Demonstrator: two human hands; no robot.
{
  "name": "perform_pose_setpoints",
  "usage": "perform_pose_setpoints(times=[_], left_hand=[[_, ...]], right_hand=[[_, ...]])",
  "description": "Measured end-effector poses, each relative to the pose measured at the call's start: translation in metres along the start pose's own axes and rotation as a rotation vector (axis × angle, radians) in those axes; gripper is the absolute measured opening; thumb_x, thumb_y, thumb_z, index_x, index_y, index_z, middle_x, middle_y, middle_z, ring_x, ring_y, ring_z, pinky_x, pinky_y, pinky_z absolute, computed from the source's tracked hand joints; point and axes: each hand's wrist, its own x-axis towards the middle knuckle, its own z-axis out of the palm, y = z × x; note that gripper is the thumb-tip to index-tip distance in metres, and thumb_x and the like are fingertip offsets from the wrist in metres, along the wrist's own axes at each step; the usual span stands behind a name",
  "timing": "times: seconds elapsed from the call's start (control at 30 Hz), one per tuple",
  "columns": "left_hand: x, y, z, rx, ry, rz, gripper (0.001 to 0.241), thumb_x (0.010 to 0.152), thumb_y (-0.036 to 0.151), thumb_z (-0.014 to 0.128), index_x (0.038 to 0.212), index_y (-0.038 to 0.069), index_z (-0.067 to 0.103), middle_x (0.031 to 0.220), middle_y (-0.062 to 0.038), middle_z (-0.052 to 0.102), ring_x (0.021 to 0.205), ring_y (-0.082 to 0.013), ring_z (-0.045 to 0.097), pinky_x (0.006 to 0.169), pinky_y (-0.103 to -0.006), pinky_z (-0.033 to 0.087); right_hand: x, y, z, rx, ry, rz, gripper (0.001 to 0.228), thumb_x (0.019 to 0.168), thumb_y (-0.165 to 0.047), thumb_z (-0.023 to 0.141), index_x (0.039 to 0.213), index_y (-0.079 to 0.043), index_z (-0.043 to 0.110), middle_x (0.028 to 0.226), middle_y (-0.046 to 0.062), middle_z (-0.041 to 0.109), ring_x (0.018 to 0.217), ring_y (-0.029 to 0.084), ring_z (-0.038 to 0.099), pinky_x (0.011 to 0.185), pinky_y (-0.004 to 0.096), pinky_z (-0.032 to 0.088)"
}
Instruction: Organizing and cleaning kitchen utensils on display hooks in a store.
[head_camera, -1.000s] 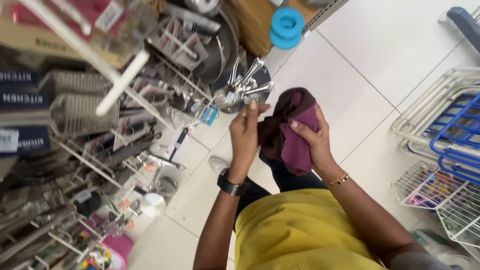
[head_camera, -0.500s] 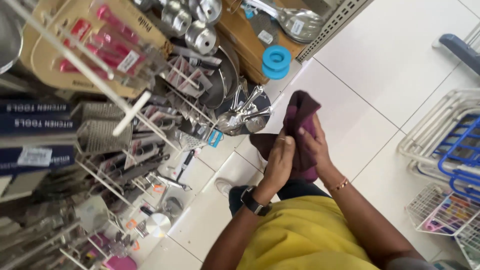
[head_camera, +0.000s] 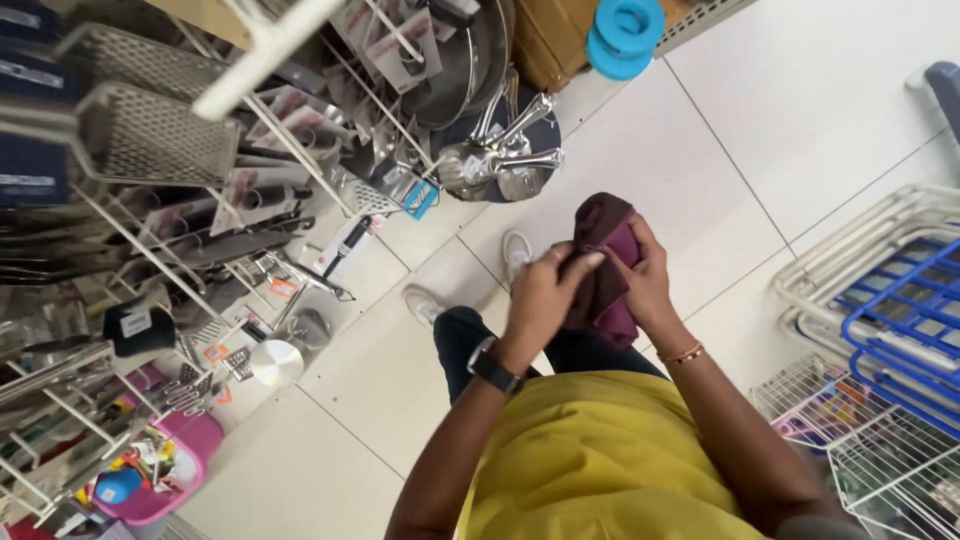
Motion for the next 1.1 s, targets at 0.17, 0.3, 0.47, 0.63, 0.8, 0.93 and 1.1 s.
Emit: perform_pose_setpoints(times=[0.17,0.3,0.47,0.63,0.8,0.93,1.1], left_hand=[[0.045,-0.089,-0.024,0.271,0.195,0.088,0.02,0.103,0.02,0.06,0.109,0.006,0.073,0.096,-0.016,0.074,0.087,-0.0343,0.072,0.078,-0.0421,0.056],[0.101,-0.169,-0.025,0.571,0.178,0.159,0.025,0.097,0.02,0.067,0.109,-0.001,0.07,0.107,-0.02,0.071,0.098,-0.0382,0.068,0.087,-0.0448,0.054],[0.167,-0.251,0.011,0.85,0.089,0.276,0.028,0.092,0.02,0.07,0.11,-0.001,0.071,0.116,-0.016,0.069,0.109,-0.0342,0.065,0.094,-0.0445,0.051],[0.217,-0.298,0.039,1.112,0.141,0.481,0.038,0.086,0.024,0.068,0.115,-0.001,0.071,0.121,-0.017,0.068,0.114,-0.0304,0.063,0.096,-0.0426,0.05],[0.237,-0.305,0.038,1.359,-0.027,0.602,0.028,0.088,0.015,0.065,0.112,0.003,0.073,0.113,-0.012,0.07,0.115,-0.0278,0.063,0.092,-0.0393,0.053],[0.242,-0.303,0.036,1.351,-0.062,0.653,0.022,0.086,0.012,0.066,0.106,0.005,0.074,0.109,-0.012,0.071,0.11,-0.028,0.065,0.082,-0.0366,0.053],[0.241,-0.284,0.032,1.403,-0.118,0.63,0.021,0.088,0.009,0.067,0.107,0.003,0.073,0.106,-0.012,0.071,0.102,-0.0273,0.066,0.084,-0.0389,0.055]], right_hand=[[-0.015,0.007,-0.005,-0.114,0.143,0.147,0.044,0.094,-0.004,0.071,0.135,0.002,0.058,0.117,0.01,0.071,0.102,0.015,0.068,0.089,0.028,0.057],[-0.027,0.025,-0.013,-0.09,0.205,0.276,0.042,0.094,-0.005,0.07,0.134,0.001,0.059,0.114,0.011,0.072,0.098,0.016,0.07,0.086,0.029,0.059],[-0.044,0.061,-0.008,-0.085,0.224,0.258,0.047,0.092,-0.004,0.07,0.137,0.001,0.057,0.118,0.01,0.071,0.102,0.016,0.069,0.089,0.029,0.058],[-0.059,0.088,-0.008,-0.023,0.253,0.33,0.05,0.09,-0.005,0.071,0.137,0.001,0.056,0.117,0.009,0.071,0.103,0.015,0.069,0.089,0.029,0.058],[-0.067,0.098,-0.02,0.028,0.319,0.379,0.048,0.09,-0.006,0.072,0.136,0.0,0.058,0.116,0.008,0.07,0.102,0.014,0.067,0.089,0.028,0.056],[-0.066,0.098,-0.03,-0.013,0.331,0.34,0.045,0.092,-0.007,0.072,0.135,0.001,0.059,0.117,0.009,0.07,0.104,0.014,0.067,0.091,0.029,0.055],[-0.062,0.096,-0.032,0.031,0.338,0.327,0.047,0.092,-0.008,0.072,0.136,0.0,0.058,0.116,0.009,0.071,0.102,0.015,0.068,0.088,0.029,0.057]])
